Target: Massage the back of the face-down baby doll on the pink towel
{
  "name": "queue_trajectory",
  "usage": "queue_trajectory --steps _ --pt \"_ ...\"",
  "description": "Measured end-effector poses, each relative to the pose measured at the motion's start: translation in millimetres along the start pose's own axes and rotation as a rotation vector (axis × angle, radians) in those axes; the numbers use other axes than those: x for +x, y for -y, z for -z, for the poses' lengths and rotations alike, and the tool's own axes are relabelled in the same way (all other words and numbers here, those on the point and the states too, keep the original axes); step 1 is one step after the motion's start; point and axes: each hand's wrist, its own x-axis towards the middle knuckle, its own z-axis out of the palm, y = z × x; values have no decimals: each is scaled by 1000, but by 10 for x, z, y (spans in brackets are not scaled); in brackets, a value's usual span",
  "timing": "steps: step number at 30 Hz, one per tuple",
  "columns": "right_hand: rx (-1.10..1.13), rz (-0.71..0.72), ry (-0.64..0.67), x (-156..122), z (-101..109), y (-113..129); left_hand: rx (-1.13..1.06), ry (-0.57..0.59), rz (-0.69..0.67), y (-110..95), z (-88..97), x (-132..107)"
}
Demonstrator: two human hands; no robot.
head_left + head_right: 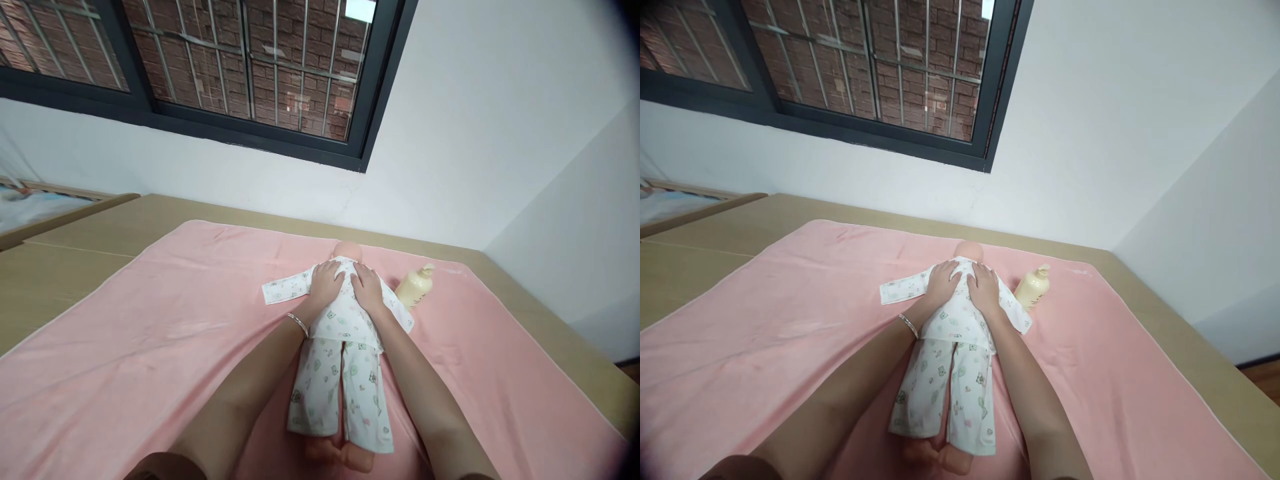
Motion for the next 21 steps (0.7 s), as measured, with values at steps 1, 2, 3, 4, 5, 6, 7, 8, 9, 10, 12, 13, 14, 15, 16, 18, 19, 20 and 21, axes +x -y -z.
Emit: queue_trajectory --steps 1,2,3,4,5,6,7,8,9,10,12,13,14,15,16,18,19,20,21 --pt "-1 8 11 5 -1 -8 -14 -2 -12 3 3 1" --pt "-2 12 10 0 -1 -8 -27 -14 -18 3 7 -3" --pt "-2 17 1 -11 1 -1 -37 -30 -22 -1 11 -11" --pt "-5 18 -14 -29 5 13 -41 -51 -27 -8 16 -21" --pt "-11 13 -33 -50 9 31 -39 -74 -32 -16 19 -34" --pt "-22 0 -55 -73 14 52 -33 -98 -34 -25 21 -47" --pt "-35 -18 -75 -94 19 71 -25 -118 -33 -33 21 -58" --pt "-50 -42 -91 -111 22 88 -16 -135 -27 -40 20 -67" --pt "-61 -68 -103 -123 25 99 -7 -146 -14 -44 16 -71" --pt "-68 -94 -110 -127 25 104 5 -151 4 -44 12 -71" --pt "-62 -120 -104 -115 20 90 29 -127 30 -33 1 -59" --pt "-51 -112 -92 -99 14 73 40 -101 28 -22 -4 -48" --pt "-34 -92 -76 -80 7 52 53 -71 15 -10 -8 -37" --pt "-16 -64 -59 -59 -1 28 65 -40 -5 2 -10 -27" --pt "2 -36 -42 -39 -10 5 74 -15 -29 13 -11 -20" --pt "28 0 -19 -13 -23 -26 79 2 -63 25 -7 -17" --pt "35 6 -17 -9 -27 -31 71 -5 -75 26 -3 -22" --pt "40 6 -27 -13 -28 -28 56 -17 -86 22 2 -30" --pt "45 3 -46 -23 -26 -17 36 -34 -93 16 8 -42"
